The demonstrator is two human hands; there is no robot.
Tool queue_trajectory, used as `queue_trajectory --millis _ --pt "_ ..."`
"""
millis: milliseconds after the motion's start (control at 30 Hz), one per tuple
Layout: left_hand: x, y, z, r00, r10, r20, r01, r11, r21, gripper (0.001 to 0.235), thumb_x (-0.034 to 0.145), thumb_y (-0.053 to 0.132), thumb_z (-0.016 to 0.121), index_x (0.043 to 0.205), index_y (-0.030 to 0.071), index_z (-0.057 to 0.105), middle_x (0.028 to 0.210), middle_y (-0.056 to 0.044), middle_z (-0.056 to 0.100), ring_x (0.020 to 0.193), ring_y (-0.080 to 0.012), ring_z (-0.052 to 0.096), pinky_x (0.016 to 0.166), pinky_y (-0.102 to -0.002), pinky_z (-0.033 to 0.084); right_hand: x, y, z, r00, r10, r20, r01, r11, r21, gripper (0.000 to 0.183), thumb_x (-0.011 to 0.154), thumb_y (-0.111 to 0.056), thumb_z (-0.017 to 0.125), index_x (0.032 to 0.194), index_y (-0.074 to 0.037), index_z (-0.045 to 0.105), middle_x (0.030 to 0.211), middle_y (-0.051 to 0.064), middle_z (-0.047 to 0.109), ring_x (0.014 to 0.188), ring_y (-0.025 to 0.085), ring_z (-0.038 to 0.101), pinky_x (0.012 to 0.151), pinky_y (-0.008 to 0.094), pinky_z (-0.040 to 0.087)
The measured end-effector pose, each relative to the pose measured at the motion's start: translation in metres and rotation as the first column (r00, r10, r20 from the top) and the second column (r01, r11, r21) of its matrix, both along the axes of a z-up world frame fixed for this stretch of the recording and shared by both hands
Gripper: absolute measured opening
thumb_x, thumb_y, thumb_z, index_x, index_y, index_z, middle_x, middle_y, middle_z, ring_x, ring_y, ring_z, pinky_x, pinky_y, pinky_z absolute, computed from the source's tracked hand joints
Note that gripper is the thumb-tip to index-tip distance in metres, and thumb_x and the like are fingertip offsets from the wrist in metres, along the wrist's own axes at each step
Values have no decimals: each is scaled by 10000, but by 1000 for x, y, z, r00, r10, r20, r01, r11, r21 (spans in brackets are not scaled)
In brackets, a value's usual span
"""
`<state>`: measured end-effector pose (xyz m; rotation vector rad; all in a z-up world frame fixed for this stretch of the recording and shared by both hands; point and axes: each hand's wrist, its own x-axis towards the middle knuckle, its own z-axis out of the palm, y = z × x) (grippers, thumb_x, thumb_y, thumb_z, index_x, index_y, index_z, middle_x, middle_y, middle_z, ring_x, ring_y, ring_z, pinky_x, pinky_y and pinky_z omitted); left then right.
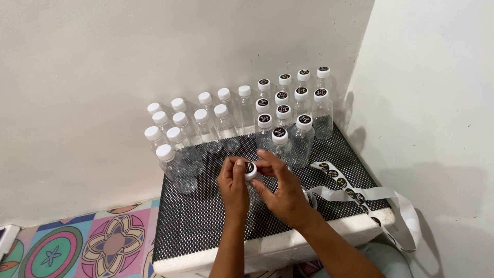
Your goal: The person applies circular stickers to the caps of clear plastic bottles. They peel each sticker from a roll, place it on a bottle cap, smooth it down, and then set the labeled bottle aside with others.
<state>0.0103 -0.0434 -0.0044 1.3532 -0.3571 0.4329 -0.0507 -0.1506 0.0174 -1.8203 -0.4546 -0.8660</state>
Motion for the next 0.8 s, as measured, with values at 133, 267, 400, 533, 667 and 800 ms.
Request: queue_trajectory --millis 133,267,400,533,667,800 --pt "-5 0 5 998 58 39 -60 997 50 375 1041 288 494 839 33 682 641 -108 626 653 -175 575 606 -331 446 -5 3 11 999 -38 37 43 990 -136 379 918 -9 675 1295 -53 681 1137 155 707 1043 371 728 856 466 622" --pt "-9 -6 6 983 157 94 -168 978 120 363 1017 326 391 856 85 610 745 -28 581 626 -138 517 551 -321 413 -2 6 2 997 -64 33 68 989 -132 365 931 -46 632 1296 -45 619 1206 136 634 1122 267 650 973 373 562" --pt "-13 -7 8 973 183 137 -202 969 143 320 960 357 447 850 87 579 731 1 534 634 -124 456 565 -327 358 0 8 10 976 -58 -211 74 995 68 352 953 -249 573 1236 -48 633 1164 103 704 1064 225 694 920 346 574" --pt "-5 -10 4 982 176 66 -182 978 103 266 909 292 445 811 82 574 726 -19 521 657 -147 452 564 -341 358 10 8 32 930 33 -367 38 982 185 602 945 -415 531 1432 -74 439 950 70 688 803 168 652 721 314 560" --pt "-1 -16 -2 996 41 -81 -48 995 -93 264 948 154 457 719 86 570 635 -11 501 545 -122 411 459 -311 330 29 15 27 844 133 -520 40 950 309 487 933 -255 564 1405 -165 490 1238 95 624 1103 208 656 903 328 585" --pt "6 -13 0 996 75 -44 -78 996 -49 271 958 157 469 726 92 594 635 1 521 552 -112 412 477 -311 336 39 17 16 854 343 -390 -114 856 504 383 945 -230 588 1303 -99 625 1120 90 755 1068 188 703 903 313 569"
